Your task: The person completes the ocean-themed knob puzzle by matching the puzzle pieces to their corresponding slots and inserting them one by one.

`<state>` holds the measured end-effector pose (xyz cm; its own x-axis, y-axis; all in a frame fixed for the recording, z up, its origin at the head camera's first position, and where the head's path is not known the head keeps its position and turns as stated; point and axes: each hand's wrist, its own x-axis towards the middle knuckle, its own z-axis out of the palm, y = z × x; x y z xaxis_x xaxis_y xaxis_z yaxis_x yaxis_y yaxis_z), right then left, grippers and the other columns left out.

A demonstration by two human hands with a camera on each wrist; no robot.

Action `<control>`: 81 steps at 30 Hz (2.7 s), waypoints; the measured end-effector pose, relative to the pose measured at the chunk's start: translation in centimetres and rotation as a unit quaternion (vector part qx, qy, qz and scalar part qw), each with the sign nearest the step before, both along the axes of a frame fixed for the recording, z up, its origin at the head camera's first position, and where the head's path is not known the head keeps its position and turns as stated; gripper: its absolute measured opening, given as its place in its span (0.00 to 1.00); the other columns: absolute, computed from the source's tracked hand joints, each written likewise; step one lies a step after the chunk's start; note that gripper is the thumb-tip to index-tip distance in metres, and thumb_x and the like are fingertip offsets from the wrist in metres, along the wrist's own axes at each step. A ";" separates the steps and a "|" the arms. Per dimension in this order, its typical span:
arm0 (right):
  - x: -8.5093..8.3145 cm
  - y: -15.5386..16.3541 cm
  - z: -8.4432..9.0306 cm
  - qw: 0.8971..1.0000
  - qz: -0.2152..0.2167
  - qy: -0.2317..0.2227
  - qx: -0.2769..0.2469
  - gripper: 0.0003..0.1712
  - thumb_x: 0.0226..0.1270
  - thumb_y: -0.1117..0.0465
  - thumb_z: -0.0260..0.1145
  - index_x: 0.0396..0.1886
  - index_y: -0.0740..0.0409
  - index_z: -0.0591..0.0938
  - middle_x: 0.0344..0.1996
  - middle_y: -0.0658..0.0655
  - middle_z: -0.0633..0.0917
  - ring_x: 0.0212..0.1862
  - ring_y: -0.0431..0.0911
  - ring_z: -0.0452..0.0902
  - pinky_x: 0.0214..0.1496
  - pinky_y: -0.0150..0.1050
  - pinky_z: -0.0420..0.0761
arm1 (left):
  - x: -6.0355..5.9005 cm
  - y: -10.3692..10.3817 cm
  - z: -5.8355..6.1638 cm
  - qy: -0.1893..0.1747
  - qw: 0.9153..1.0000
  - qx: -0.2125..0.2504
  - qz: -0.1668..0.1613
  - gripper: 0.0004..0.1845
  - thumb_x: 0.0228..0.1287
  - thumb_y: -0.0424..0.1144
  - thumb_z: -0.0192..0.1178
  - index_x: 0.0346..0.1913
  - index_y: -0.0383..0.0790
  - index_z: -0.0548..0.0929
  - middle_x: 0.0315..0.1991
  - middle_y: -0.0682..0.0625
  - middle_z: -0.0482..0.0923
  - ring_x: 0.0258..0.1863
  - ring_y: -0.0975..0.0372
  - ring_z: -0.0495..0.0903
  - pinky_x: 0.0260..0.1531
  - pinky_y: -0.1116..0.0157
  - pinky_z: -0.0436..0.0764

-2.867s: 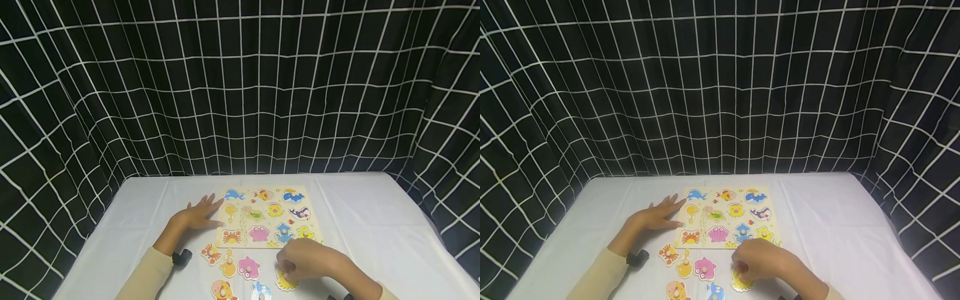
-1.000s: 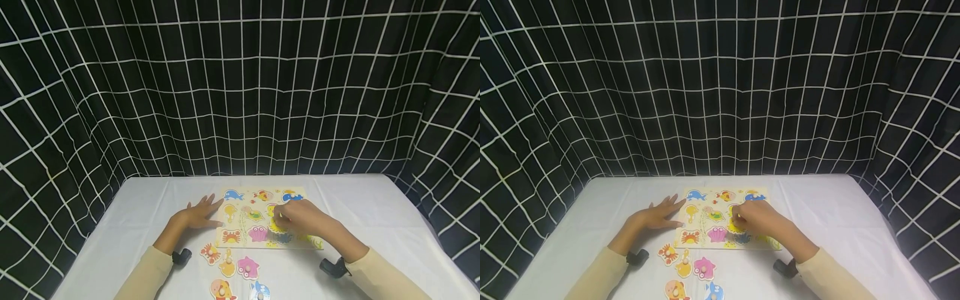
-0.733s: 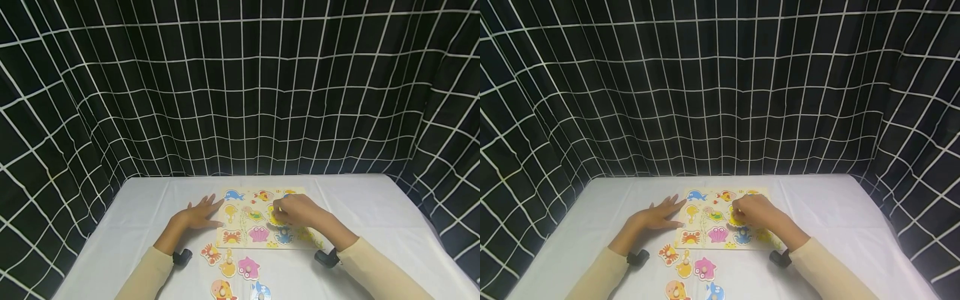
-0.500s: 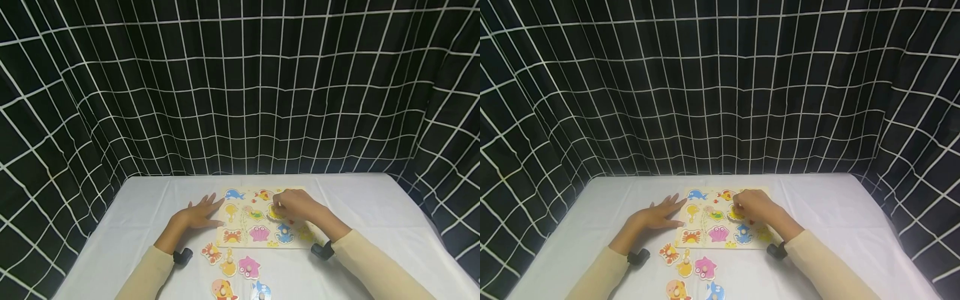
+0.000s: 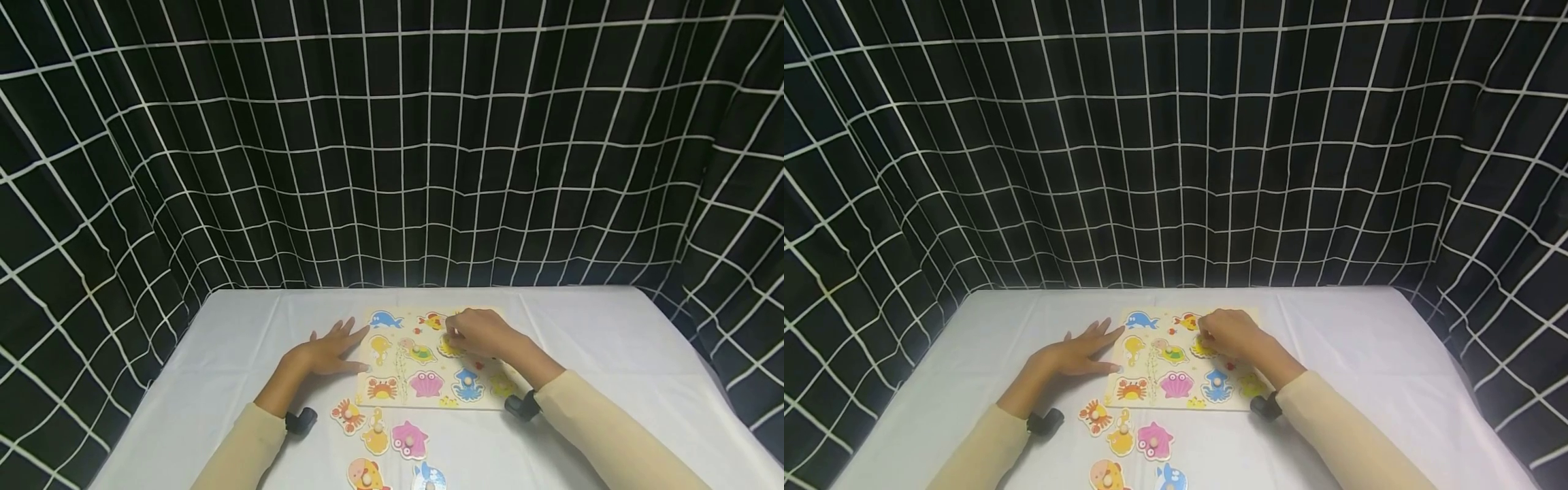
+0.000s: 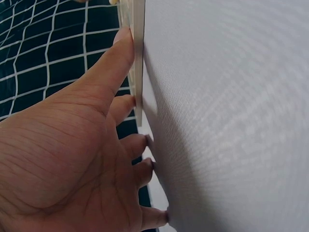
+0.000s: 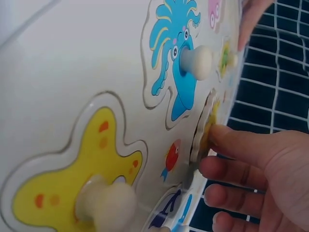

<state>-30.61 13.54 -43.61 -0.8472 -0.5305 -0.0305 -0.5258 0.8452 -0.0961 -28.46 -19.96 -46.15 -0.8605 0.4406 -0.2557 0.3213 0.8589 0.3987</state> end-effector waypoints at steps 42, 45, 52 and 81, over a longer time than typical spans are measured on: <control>0.0 -0.7 0.2 0.998 0.027 -0.012 0.055 0.03 0.73 0.57 0.66 0.40 0.50 0.81 0.25 0.45 0.78 0.28 0.42 0.71 0.33 0.39 0.73 | 0.0 0.0 -0.2 0.005 1.000 -0.009 -0.003 0.48 0.66 0.67 0.59 0.82 0.53 0.53 0.83 0.41 0.39 0.81 0.44 0.37 0.70 0.29 0.41; 0.0 -0.6 0.1 0.999 0.029 -0.014 0.042 0.03 0.74 0.57 0.65 0.39 0.50 0.81 0.25 0.45 0.77 0.28 0.42 0.70 0.32 0.39 0.72 | 0.0 0.0 -0.2 0.007 1.000 -0.012 -0.002 0.48 0.65 0.68 0.58 0.82 0.54 0.53 0.83 0.41 0.39 0.81 0.45 0.37 0.70 0.30 0.41; 0.1 -0.7 -0.2 0.999 0.027 -0.012 0.036 0.04 0.74 0.60 0.64 0.36 0.50 0.81 0.24 0.47 0.77 0.27 0.43 0.70 0.31 0.39 0.71 | 0.1 -0.1 -0.2 0.006 1.000 -0.013 -0.007 0.48 0.66 0.68 0.58 0.82 0.54 0.52 0.83 0.41 0.39 0.81 0.44 0.37 0.70 0.29 0.41; 10.4 -4.4 2.4 0.992 0.091 0.014 -0.091 0.08 0.61 0.61 0.77 0.39 0.50 0.89 0.27 0.43 0.86 0.27 0.36 0.72 0.34 0.35 0.78 | -0.1 0.0 -0.2 0.000 1.000 -0.016 -0.004 0.48 0.66 0.68 0.58 0.82 0.56 0.52 0.83 0.42 0.38 0.81 0.46 0.35 0.70 0.30 0.39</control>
<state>-20.19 9.17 -41.17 -0.7367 -0.6684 0.1028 -0.6721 0.7066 -0.2214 -28.56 -19.94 -46.37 -0.8567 0.4395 -0.2698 0.3286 0.8684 0.3712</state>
